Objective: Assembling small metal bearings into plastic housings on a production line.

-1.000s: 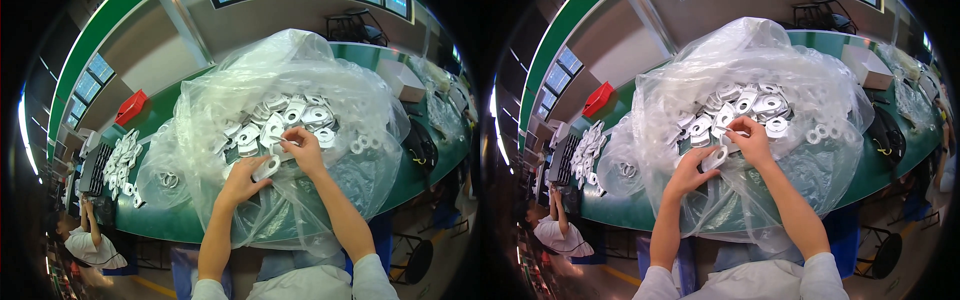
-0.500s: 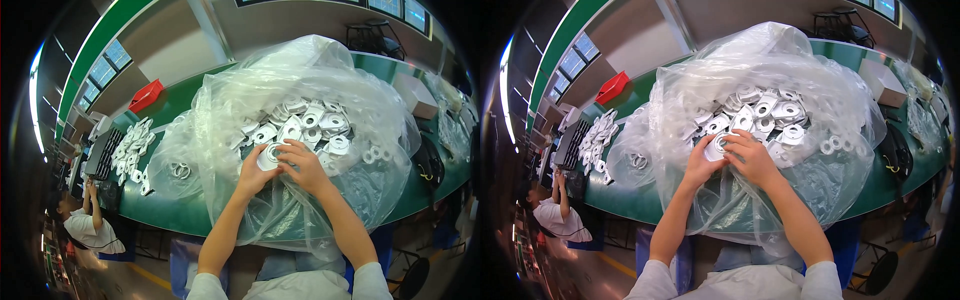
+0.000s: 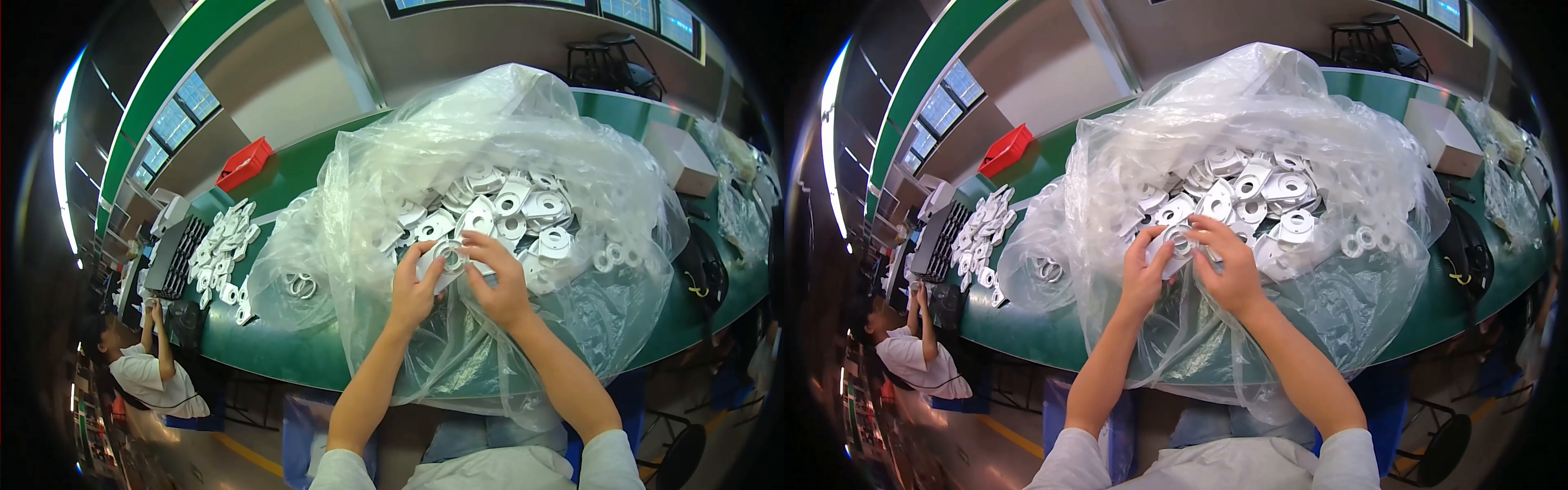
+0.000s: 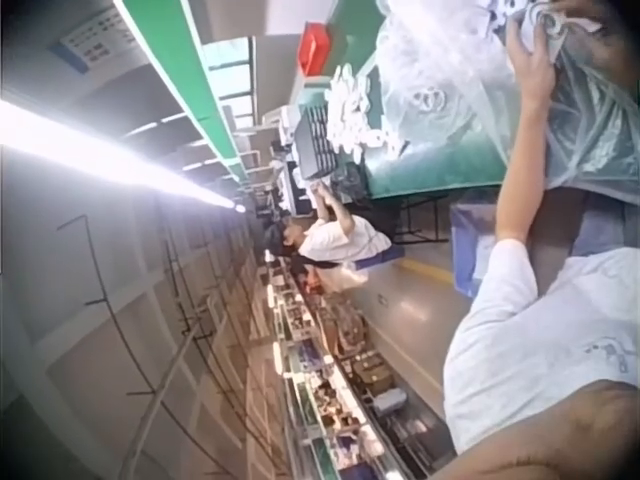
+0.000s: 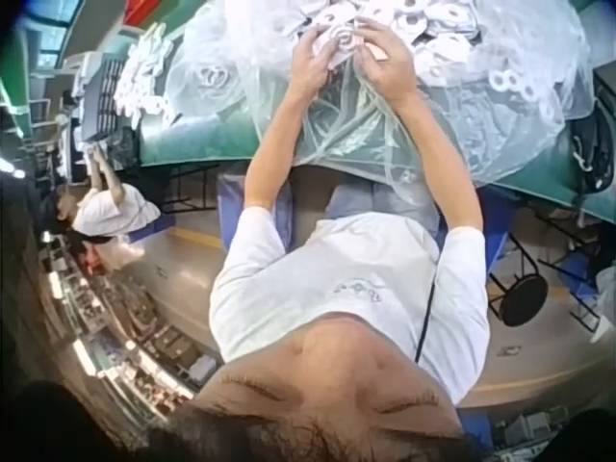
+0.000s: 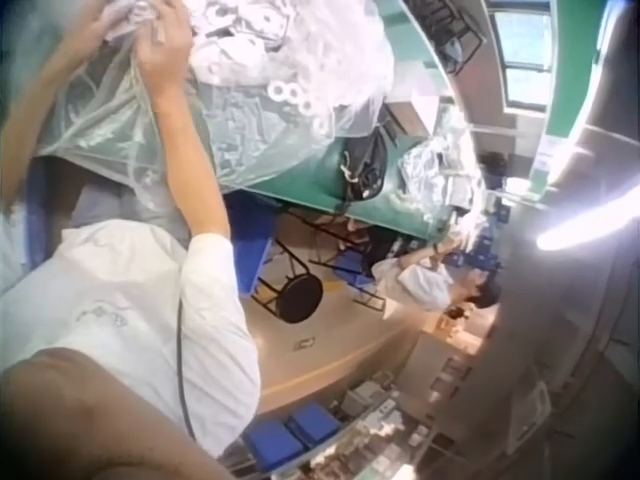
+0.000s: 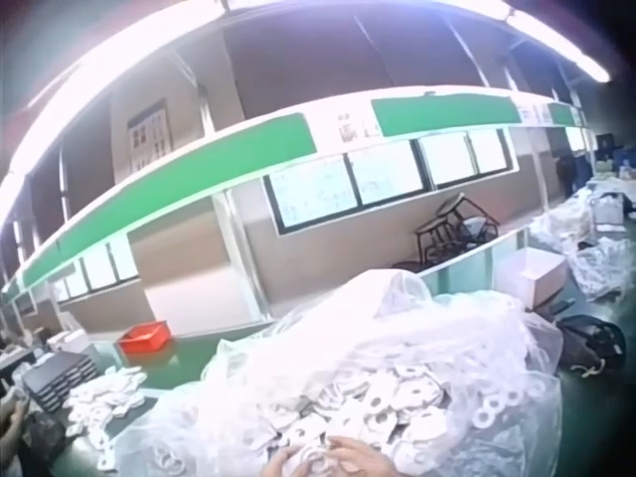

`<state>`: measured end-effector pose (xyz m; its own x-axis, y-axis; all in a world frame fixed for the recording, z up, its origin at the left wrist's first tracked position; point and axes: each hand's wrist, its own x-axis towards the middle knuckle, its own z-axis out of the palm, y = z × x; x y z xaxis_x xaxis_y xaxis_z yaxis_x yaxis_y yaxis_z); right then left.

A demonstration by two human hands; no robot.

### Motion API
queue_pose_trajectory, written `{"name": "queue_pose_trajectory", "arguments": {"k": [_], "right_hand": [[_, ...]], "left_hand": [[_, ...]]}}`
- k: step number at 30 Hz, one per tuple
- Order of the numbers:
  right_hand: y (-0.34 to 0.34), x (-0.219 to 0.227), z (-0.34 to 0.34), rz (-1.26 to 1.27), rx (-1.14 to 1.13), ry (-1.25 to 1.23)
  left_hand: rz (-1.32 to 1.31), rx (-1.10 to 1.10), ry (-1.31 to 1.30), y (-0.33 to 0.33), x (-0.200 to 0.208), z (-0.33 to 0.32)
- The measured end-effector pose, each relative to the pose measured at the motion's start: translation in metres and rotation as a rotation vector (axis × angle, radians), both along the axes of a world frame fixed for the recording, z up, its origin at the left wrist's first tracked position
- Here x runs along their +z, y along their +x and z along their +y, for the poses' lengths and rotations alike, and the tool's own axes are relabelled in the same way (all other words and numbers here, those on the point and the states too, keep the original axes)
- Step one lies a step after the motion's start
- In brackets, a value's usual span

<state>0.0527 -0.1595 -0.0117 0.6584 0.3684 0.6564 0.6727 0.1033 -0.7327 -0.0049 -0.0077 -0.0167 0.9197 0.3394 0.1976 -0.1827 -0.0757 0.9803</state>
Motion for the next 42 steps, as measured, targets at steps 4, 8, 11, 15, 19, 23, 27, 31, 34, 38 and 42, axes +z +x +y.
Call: {"name": "queue_pose_trajectory", "arguments": {"k": [4,8,11,15,19,23,27,31,34,38,42], "right_hand": [[-0.004,-0.021,0.019,0.626,0.233,0.255],[-0.008,-0.030,0.023,0.555,0.261,-0.009],[-0.007,-0.029,0.024,0.650,0.252,0.158],[0.006,-0.039,0.014,0.792,0.336,0.259],[0.003,-0.029,0.012,0.899,0.416,0.283],[-0.002,-0.023,0.017,0.969,0.479,0.263],[0.000,-0.026,0.016,1.006,0.514,0.176],[0.003,-0.031,0.017,1.013,0.503,0.170],[0.004,-0.035,0.017,1.008,0.564,0.143],[0.001,-0.031,0.016,1.028,0.554,0.159],[0.000,-0.027,0.016,1.023,0.531,0.164]], "left_hand": [[-0.110,0.054,-0.060,0.002,-0.002,-0.008],[-0.158,0.149,0.068,-0.001,-0.006,-0.002],[-0.139,0.173,0.153,0.002,-0.009,-0.003],[-0.105,0.142,0.451,-0.017,0.014,0.001],[-0.042,0.586,0.558,-0.076,0.012,0.068],[0.064,0.883,0.702,-0.112,-0.004,0.170],[0.174,0.750,1.155,-0.115,-0.017,0.212],[0.338,0.628,1.061,-0.117,-0.010,0.236],[0.257,0.641,0.857,-0.130,-0.003,0.256],[0.212,0.603,0.349,-0.137,0.011,0.256],[0.107,0.539,0.140,-0.130,0.024,0.229]]}}
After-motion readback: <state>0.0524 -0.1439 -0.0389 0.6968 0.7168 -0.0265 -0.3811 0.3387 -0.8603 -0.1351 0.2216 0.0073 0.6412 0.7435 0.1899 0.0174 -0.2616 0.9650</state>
